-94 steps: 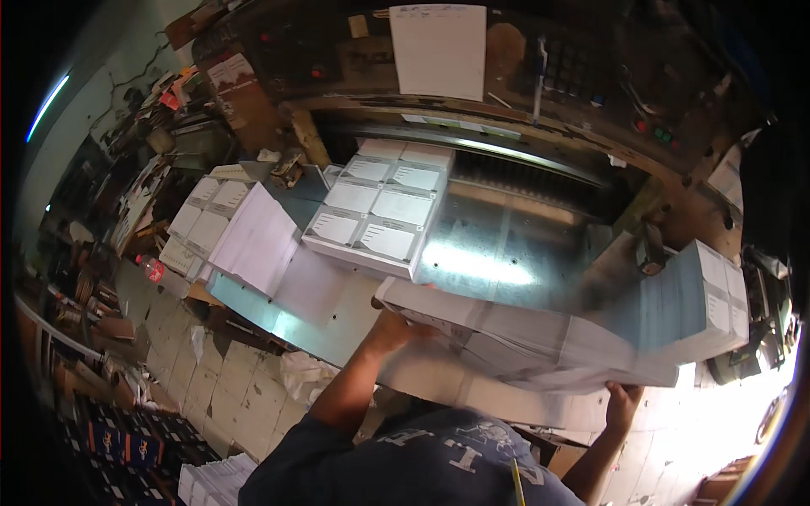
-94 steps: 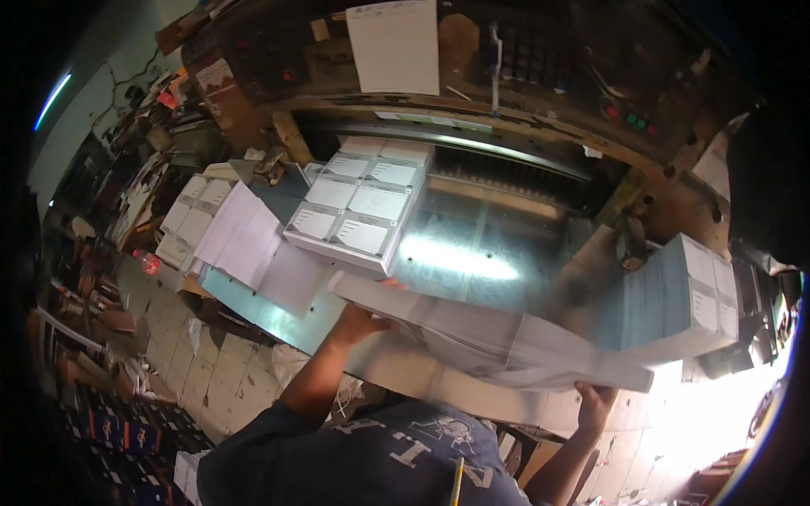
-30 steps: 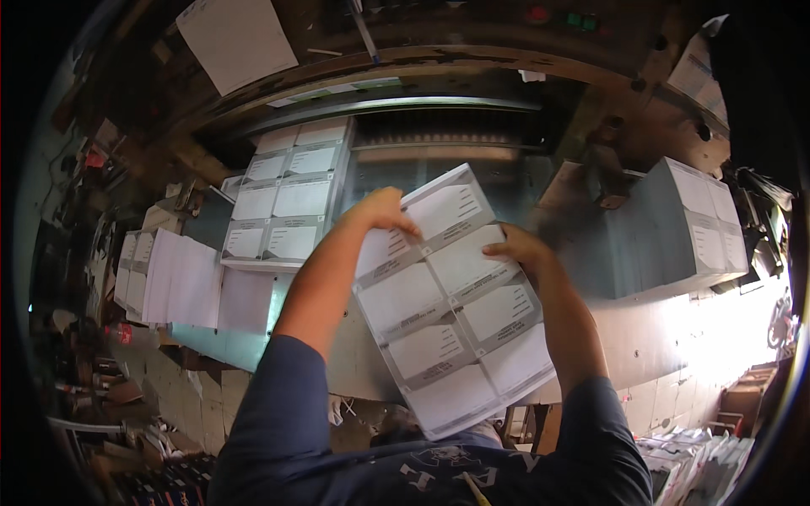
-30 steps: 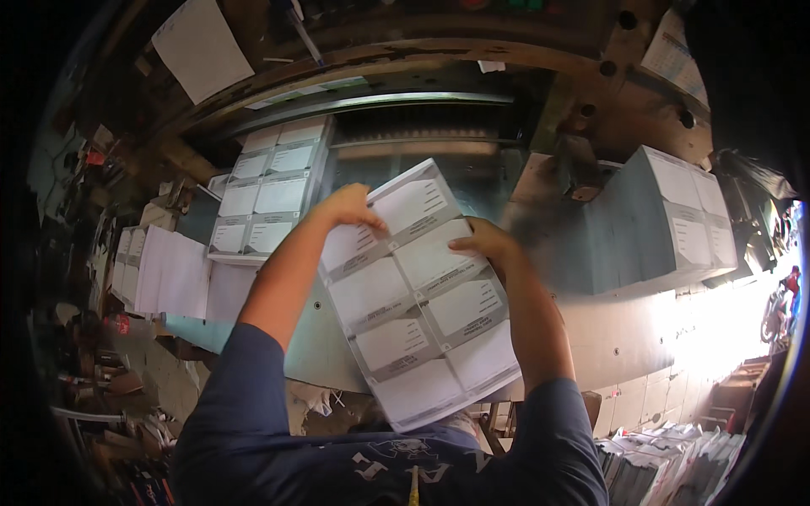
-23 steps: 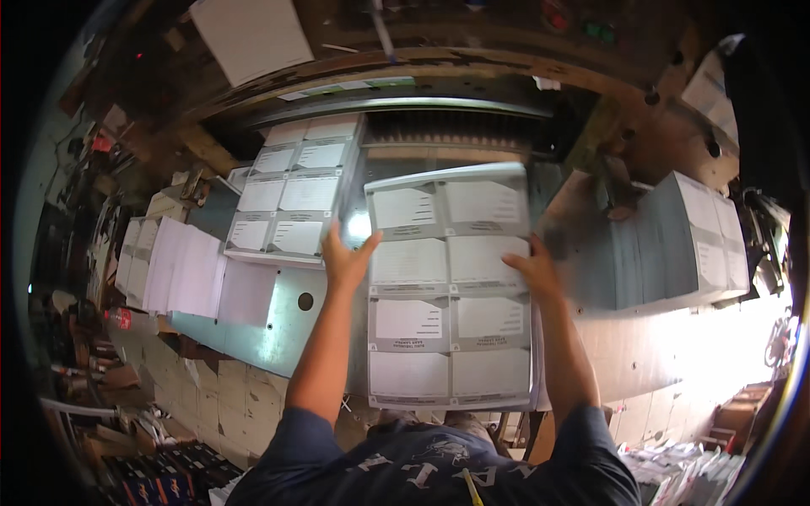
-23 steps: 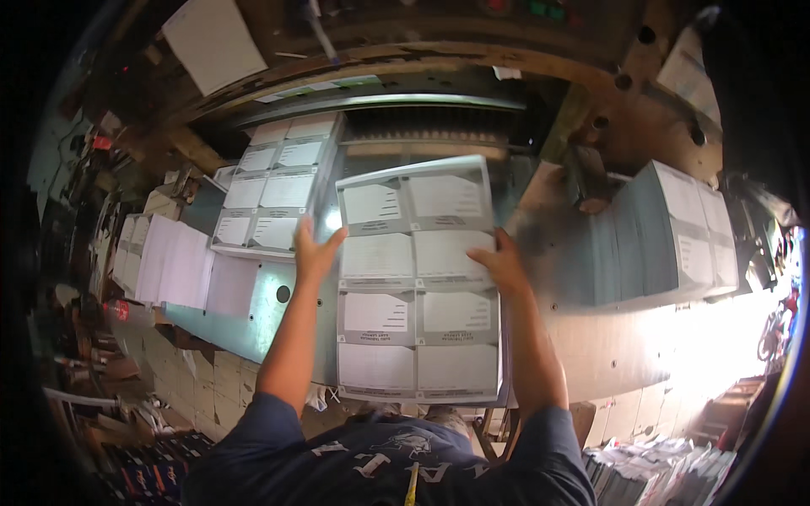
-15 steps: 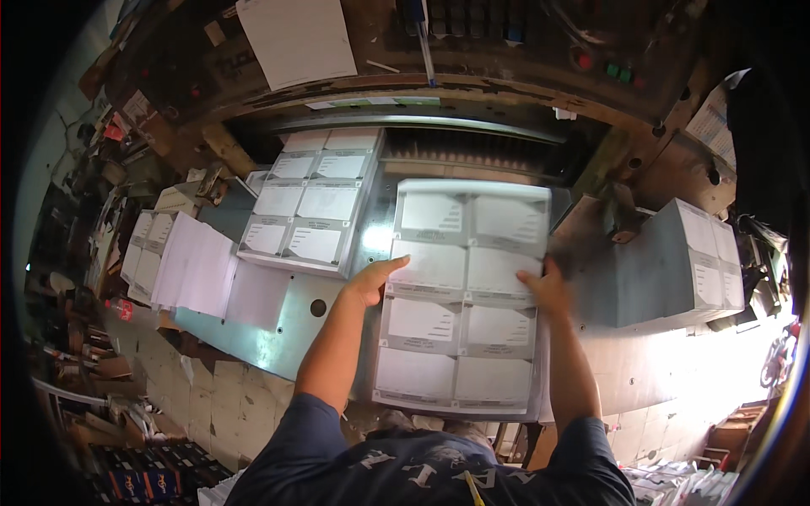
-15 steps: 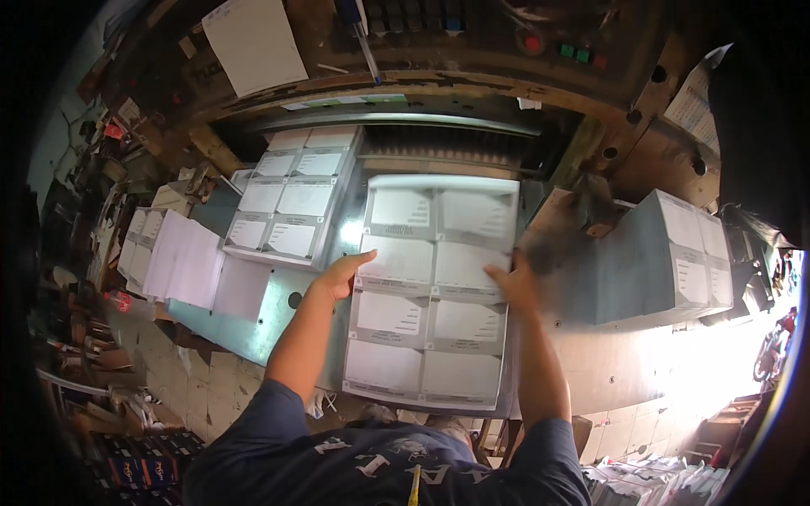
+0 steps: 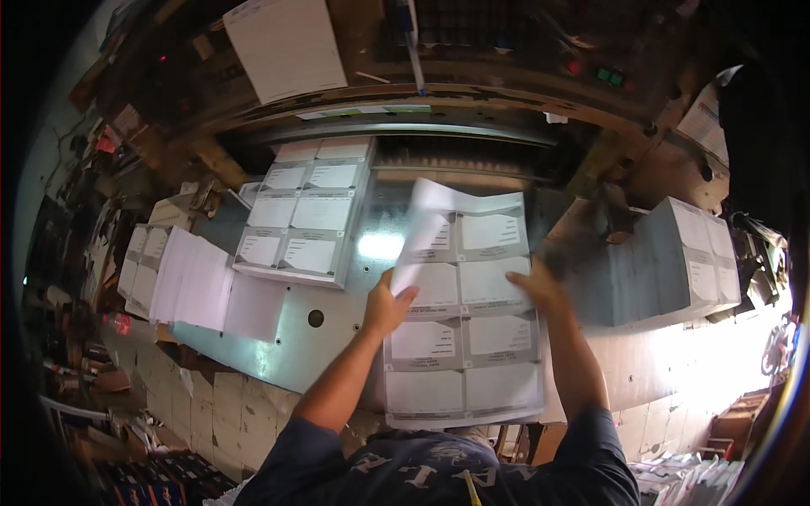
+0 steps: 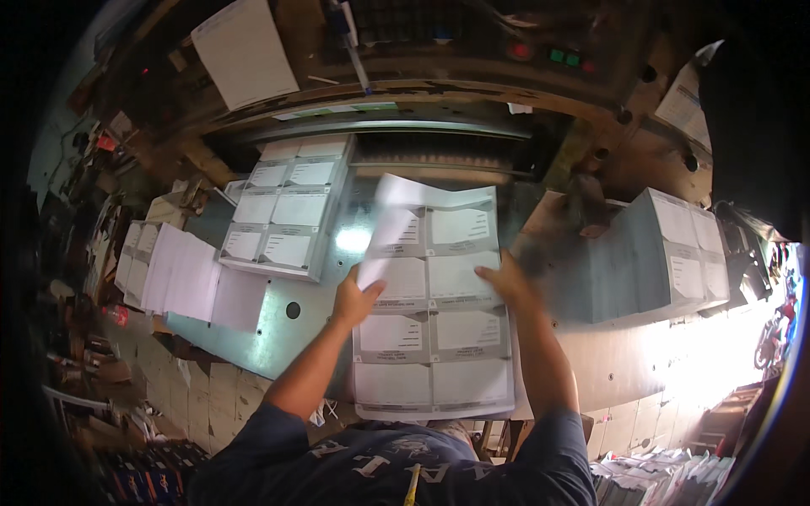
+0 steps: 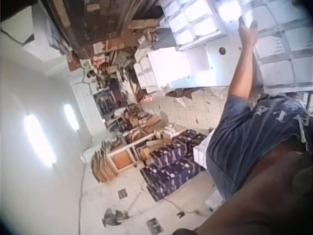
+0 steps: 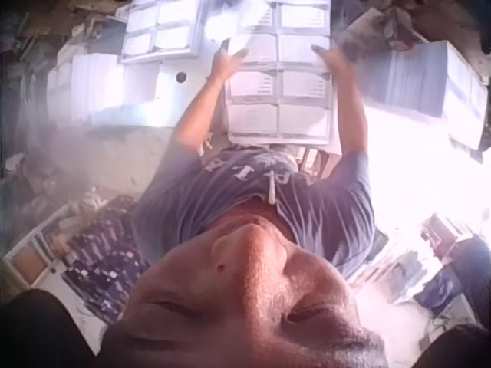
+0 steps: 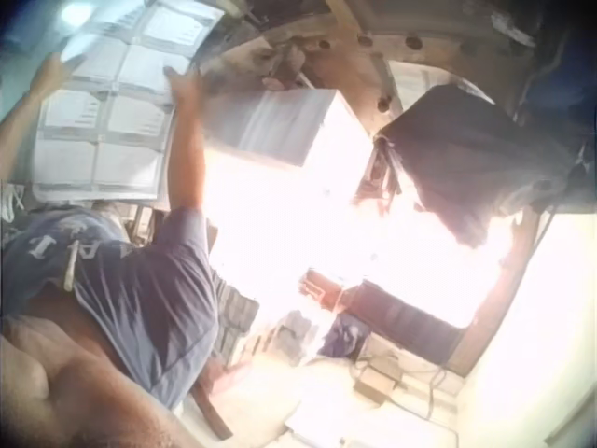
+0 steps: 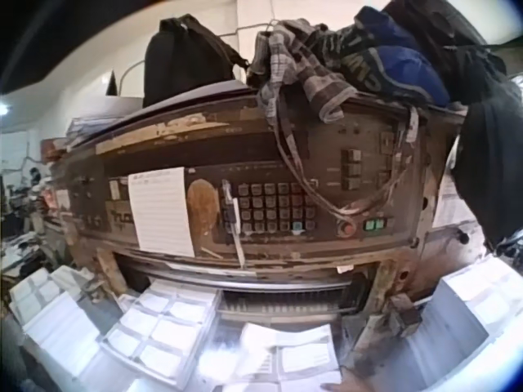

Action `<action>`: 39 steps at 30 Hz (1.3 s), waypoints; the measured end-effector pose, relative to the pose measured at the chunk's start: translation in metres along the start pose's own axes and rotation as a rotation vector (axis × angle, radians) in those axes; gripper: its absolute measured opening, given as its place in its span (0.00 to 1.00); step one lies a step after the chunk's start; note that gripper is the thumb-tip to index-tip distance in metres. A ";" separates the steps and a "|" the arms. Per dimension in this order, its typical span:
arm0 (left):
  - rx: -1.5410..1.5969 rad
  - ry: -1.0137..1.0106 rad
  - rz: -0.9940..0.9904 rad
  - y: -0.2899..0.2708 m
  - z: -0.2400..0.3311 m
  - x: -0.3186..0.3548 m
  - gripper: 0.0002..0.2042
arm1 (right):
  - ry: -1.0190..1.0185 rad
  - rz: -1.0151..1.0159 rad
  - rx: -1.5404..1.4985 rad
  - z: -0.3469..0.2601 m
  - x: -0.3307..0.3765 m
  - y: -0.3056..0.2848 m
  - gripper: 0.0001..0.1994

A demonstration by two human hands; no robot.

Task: The person aligns and stacks large sheets of printed paper by hand before placing them under an industrial paper cutter, then carries a stack of the sheets through a workspace to another machine.

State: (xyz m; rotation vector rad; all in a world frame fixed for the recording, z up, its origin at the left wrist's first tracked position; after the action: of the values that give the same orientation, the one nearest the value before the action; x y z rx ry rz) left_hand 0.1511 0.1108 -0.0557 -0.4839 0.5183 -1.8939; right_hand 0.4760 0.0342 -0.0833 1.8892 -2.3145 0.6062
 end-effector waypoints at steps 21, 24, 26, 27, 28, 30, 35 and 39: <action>-0.510 0.002 -0.120 0.038 0.050 0.008 0.19 | -0.029 -0.107 0.425 -0.051 0.051 0.049 0.25; -0.134 -0.112 -0.341 -0.016 0.028 -0.006 0.17 | 0.044 -0.197 0.138 -0.057 0.076 0.027 0.25; 0.357 0.070 -0.307 -0.033 0.030 0.010 0.21 | -0.047 -0.153 -0.111 -0.072 0.094 0.018 0.24; 0.669 0.073 -0.407 -0.042 0.046 0.026 0.23 | -0.117 -0.131 -0.258 -0.070 0.115 0.010 0.24; 0.787 -0.013 -0.401 -0.062 0.053 0.043 0.24 | -0.192 -0.126 -0.408 -0.075 0.140 0.004 0.23; 0.836 0.176 -0.322 -0.107 0.114 0.087 0.24 | -0.335 -0.105 -0.528 -0.107 0.180 -0.006 0.23; 0.725 0.485 -0.172 -0.149 0.152 0.140 0.21 | -0.613 0.123 -0.308 -0.153 0.257 -0.008 0.21; 0.714 0.415 -0.115 -0.134 0.125 0.170 0.19 | -0.571 0.127 -0.467 -0.120 0.265 0.015 0.17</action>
State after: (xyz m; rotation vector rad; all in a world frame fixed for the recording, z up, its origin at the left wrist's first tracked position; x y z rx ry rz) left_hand 0.0589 -0.0182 0.1373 0.3594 0.0463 -2.1378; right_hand 0.3800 -0.1641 0.1064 1.8499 -2.5862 -0.5087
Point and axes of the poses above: each hand's wrist, its own x-axis away from the middle knuckle, its own y-axis out of the palm, z = x × y, the point moved 5 cm from there along -x, towards the middle knuckle, and after that the axes turned 5 degrees about -z, right-handed, at the moved point
